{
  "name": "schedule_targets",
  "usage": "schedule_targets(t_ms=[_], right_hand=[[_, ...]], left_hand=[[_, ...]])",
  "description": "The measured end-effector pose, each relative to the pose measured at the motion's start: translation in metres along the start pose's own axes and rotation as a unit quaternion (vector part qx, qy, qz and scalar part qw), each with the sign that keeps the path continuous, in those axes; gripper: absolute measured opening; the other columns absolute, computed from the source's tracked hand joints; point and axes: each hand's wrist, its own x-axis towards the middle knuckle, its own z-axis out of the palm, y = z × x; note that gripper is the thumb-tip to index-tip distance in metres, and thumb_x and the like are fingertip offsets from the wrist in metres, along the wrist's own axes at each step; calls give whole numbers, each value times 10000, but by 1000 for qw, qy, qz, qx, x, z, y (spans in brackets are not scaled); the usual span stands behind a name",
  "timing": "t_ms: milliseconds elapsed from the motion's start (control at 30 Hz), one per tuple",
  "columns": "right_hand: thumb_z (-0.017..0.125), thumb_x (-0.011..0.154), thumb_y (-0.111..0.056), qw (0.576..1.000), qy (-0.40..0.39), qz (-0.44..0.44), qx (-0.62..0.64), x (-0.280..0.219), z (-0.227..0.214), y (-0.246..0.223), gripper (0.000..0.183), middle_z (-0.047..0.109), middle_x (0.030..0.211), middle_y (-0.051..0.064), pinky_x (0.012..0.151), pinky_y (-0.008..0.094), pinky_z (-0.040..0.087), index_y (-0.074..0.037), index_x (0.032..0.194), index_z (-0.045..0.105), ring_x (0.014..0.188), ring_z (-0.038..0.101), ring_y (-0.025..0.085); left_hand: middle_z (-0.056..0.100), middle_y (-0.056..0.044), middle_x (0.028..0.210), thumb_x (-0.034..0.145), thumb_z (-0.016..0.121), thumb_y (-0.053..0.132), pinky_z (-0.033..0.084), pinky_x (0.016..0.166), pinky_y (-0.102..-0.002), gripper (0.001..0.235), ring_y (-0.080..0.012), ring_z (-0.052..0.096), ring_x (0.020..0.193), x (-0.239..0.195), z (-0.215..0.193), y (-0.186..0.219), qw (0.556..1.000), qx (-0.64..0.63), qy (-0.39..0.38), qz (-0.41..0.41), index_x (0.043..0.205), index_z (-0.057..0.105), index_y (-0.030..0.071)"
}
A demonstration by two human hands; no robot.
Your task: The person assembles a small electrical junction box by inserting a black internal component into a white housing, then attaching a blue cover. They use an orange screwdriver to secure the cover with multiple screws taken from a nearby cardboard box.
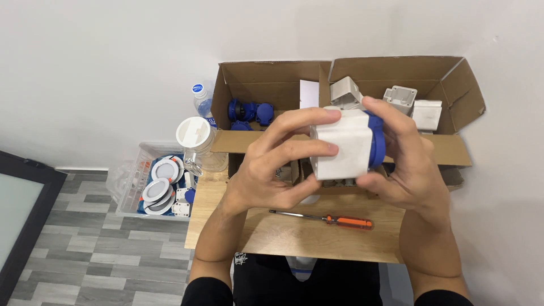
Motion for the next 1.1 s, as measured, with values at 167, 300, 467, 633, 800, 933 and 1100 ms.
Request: schedule_targets(t_ms=[167,300,467,633,800,933,1100], right_hand=[[883,947,-164,995,21,-94,-31,3,-1,4,805,580,1512,332,1161,458,663,3,1567,399,1419,684,465],[898,973,-90,989,27,-121,-82,7,-1,0,721,618,1468,326,1196,488,639,-11,1527,442,1368,716,448],[833,1016,20,970,50,-166,-170,9,5,-1,429,702,1365,321,1103,447,673,5,1366,584,1243,779,412],[870,903,-242,990,48,-115,-71,5,4,2,785,581,1491,389,1131,456,673,26,1496,432,1421,664,462],[702,790,-660,1000,-3,14,12,3,1,1,1162,523,1651,343,925,353,686,-57,1675,249,1481,638,395],[765,813,-527,996,33,76,-14,-3,1,3,1031,606,1360,151,772,260,613,38,1605,426,1073,644,186],[985,756,-199,998,64,2,-20,-5,2,1,966,646,1420,224,967,288,638,90,1527,480,1229,702,253]], left_hand=[[364,-215,1804,1105,667,45,447,1534,-627,642,-409,444,1750,-4,0,-4,997,-24,-40,-53,1653,370,198],[371,-145,1837,984,965,292,685,935,-292,1018,-192,737,1053,1,-3,5,979,-42,-74,-186,1724,277,171],[651,-92,1518,1068,645,494,597,919,-284,654,-182,669,1201,6,-7,9,970,-62,-75,-222,1600,469,157],[643,-156,1451,962,859,361,628,986,-304,630,-254,686,1314,-2,-5,5,987,-39,-24,-154,1502,596,173],[570,-155,1603,966,994,189,665,1275,-393,695,-292,676,1484,-5,-2,3,995,-2,-9,-96,1533,600,256],[545,-199,1598,1025,893,16,741,1072,-359,529,-335,661,1489,-5,2,-5,999,-8,-12,-44,1465,649,180],[490,-196,1675,1109,842,7,716,1277,-448,575,-366,576,1623,-7,4,-11,999,-17,-43,-25,1567,559,209]])
